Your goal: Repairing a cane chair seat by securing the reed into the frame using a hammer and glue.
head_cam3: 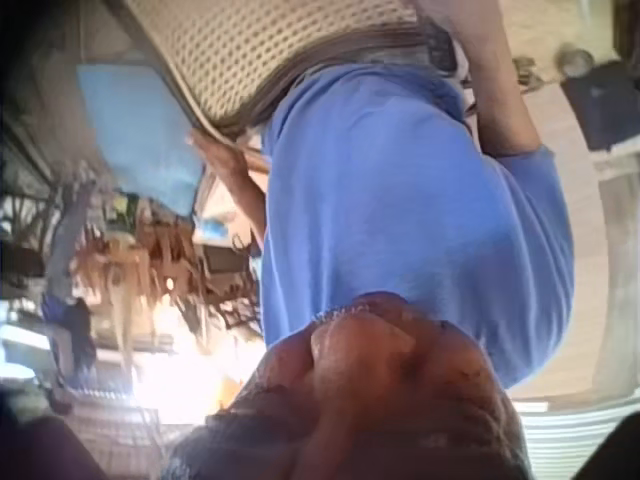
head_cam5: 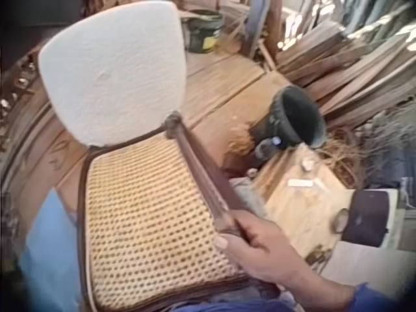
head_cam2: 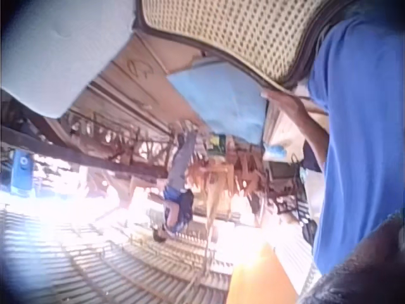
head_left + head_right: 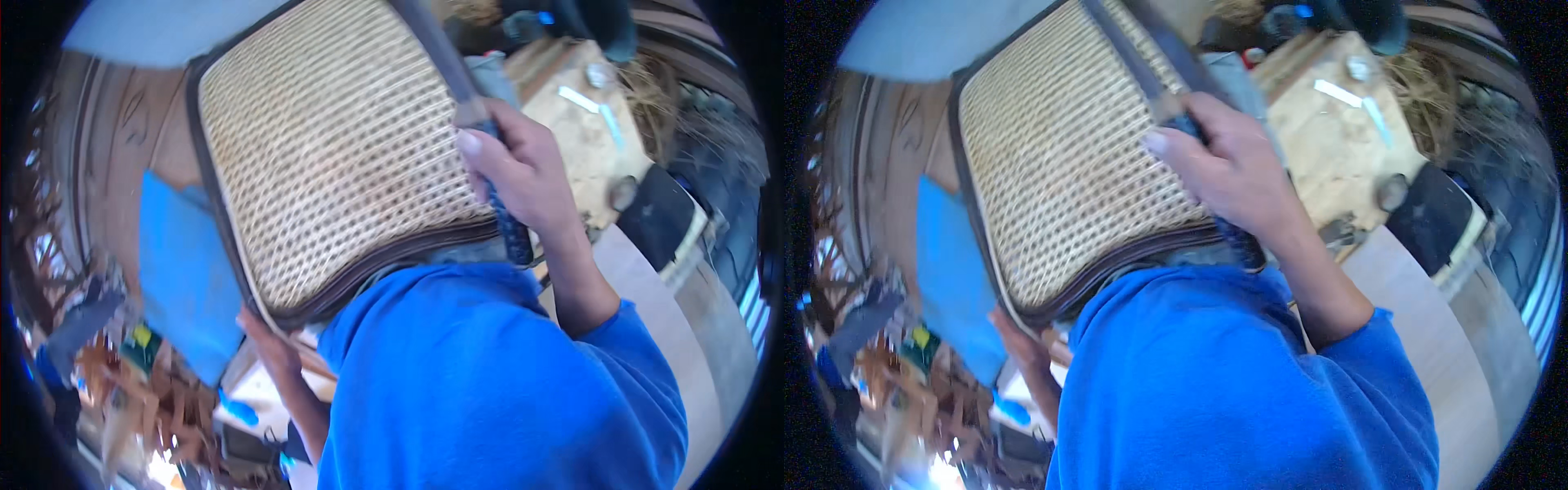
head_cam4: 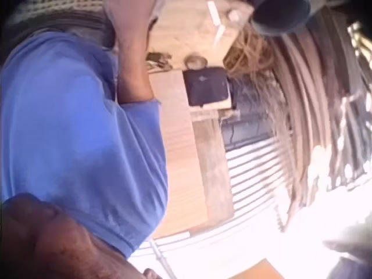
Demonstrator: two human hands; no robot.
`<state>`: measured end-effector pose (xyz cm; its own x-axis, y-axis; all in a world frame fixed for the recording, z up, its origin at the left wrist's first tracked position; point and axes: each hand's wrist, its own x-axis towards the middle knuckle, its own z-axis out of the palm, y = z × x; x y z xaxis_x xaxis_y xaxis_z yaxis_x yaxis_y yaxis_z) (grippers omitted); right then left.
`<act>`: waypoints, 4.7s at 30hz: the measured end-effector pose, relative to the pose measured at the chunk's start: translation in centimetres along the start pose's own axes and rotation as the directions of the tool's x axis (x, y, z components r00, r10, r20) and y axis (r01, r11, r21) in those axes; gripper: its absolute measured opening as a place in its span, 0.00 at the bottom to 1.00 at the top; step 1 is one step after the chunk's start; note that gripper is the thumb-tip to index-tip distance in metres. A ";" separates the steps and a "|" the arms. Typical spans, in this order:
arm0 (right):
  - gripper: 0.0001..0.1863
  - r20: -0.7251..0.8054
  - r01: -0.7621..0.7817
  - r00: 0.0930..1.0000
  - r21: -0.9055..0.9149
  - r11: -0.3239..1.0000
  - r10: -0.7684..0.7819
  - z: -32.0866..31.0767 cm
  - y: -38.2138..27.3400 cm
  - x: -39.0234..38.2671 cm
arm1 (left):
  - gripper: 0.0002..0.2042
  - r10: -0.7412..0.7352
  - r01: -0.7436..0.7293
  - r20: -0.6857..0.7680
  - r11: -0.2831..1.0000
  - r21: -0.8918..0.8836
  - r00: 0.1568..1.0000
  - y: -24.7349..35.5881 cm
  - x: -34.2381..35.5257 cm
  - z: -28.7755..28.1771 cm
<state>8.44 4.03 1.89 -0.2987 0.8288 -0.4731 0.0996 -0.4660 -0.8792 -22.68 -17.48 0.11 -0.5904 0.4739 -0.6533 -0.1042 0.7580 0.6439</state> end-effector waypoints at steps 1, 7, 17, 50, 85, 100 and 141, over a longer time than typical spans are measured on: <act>0.10 -0.188 0.026 0.981 -0.094 0.995 -0.043 -2.1 0.2 -1.2 | 0.31 0.054 -0.053 -0.018 0.997 0.057 0.998 0.8 0.1 0.6; 0.13 -0.639 -0.336 0.753 -0.576 0.745 -0.155 -12.8 13.3 -7.9 | 0.36 0.292 -0.273 -0.066 0.939 0.208 0.954 1.3 0.8 0.4; 0.18 -0.559 -0.241 0.804 -0.617 0.749 -0.202 -16.9 23.5 -11.9 | 0.35 -0.016 0.011 -0.051 0.996 -0.087 0.999 4.8 2.4 0.4; 0.14 0.593 -0.230 0.803 0.210 0.950 0.063 23.2 1.2 -4.6 | 0.16 0.141 -0.190 0.188 0.942 0.277 0.972 0.5 -14.5 -3.1; 0.17 0.900 0.472 0.435 -0.260 0.842 0.034 8.2 -11.2 -14.0 | 0.14 0.625 -0.228 0.337 0.649 -0.726 0.704 11.4 -15.8 -1.4; 0.18 0.318 0.243 0.932 -0.906 0.348 0.177 0.9 -0.3 -9.7 | 0.14 0.640 -0.623 -0.079 0.764 0.168 0.764 3.4 4.4 -0.6; 0.23 0.392 0.276 0.920 -0.607 0.745 -0.022 16.0 4.4 -6.0 | 0.22 0.092 -0.339 0.493 0.832 0.439 0.865 11.9 10.8 6.9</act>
<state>-4.54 -7.94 1.78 -0.6486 0.6513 -0.3937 0.5679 0.0697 -0.8202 -24.81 -0.26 -2.01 -0.1256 0.7007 -0.7023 0.4645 0.6670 0.5825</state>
